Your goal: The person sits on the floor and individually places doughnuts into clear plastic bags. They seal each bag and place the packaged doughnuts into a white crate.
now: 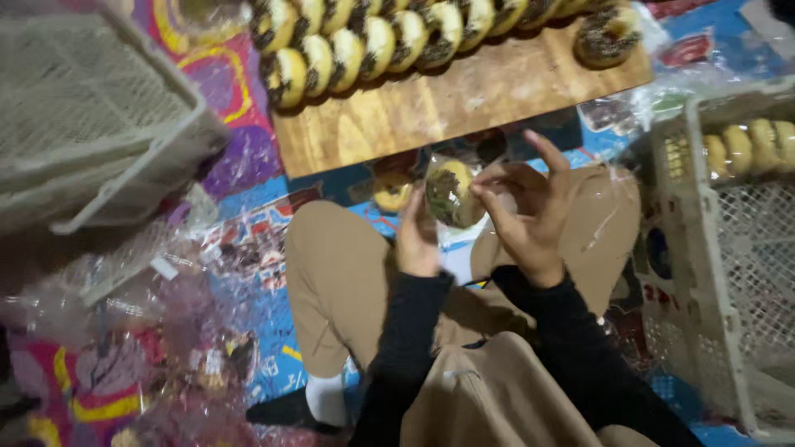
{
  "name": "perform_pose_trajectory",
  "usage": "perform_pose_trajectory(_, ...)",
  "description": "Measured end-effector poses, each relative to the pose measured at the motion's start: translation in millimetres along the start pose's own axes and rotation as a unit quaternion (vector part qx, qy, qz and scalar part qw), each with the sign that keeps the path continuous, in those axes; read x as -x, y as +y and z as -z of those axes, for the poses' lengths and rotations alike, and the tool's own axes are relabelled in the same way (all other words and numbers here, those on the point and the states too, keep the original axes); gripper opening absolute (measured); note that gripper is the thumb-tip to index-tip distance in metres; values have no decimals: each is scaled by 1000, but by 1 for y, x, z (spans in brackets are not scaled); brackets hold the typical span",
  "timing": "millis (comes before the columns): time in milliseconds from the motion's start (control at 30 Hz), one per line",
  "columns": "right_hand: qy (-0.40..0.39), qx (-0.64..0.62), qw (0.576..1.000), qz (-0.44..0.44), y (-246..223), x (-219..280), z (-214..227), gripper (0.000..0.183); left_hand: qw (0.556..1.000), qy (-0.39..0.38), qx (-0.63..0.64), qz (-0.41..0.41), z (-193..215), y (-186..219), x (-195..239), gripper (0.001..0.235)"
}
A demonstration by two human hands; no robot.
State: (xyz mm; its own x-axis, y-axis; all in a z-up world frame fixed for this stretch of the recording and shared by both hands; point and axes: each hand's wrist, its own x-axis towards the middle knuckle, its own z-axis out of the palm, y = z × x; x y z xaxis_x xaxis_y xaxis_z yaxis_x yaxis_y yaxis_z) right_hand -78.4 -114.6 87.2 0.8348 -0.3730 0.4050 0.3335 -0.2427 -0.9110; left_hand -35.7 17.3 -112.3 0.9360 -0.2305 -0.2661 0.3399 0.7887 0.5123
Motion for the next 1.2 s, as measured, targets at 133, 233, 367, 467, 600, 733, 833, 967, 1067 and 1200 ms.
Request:
perform_pose_trajectory(133, -325, 23, 936, -136, -12, -32, 28, 79, 949, 33, -267, -163, -28, 53, 1, 30)
perform_pose_trajectory(233, -365, 122, 920, -68, -23, -42, 42, 80, 691, -306, -559, -341, -87, 95, 3, 28)
perform_pose_trajectory(367, -204, 39, 978, -26, -36, -40, 57, 66, 613, -265, -679, -305, -161, 129, 19, 17)
perform_pose_trajectory(467, -155, -6, 987, -35, -34, -36, 62, 40, 602, -282, -631, -400, -182, 147, 43, 14)
perform_pose_trajectory(600, -222, 182, 945, 157, -23, -34, 57, 31, 565, -311, -625, -440, -195, 162, 62, 16)
perform_pose_trajectory(733, -157, 269, 893, 325, 8, -25, 53, 19, 615, -230, -627, -421, -203, 169, 72, 21)
perform_pose_trajectory(833, -102, 451, 807, 368, 48, -19, 66, 37, 574, -308, -632, -420, -190, 185, 81, 25)
perform_pose_trajectory(967, -324, 603, 729, -11, 81, -44, 100, 63, 619, -216, -618, -434, -158, 206, 79, 21)
perform_pose_trajectory(1067, -455, 369, 803, -110, 101, -55, 76, 82, 721, -111, -593, -341, -133, 199, 51, 10)
perform_pose_trajectory(1200, -384, -260, 885, -36, 158, -30, -25, 58, 822, 20, -531, -206, -79, 168, -18, 11)
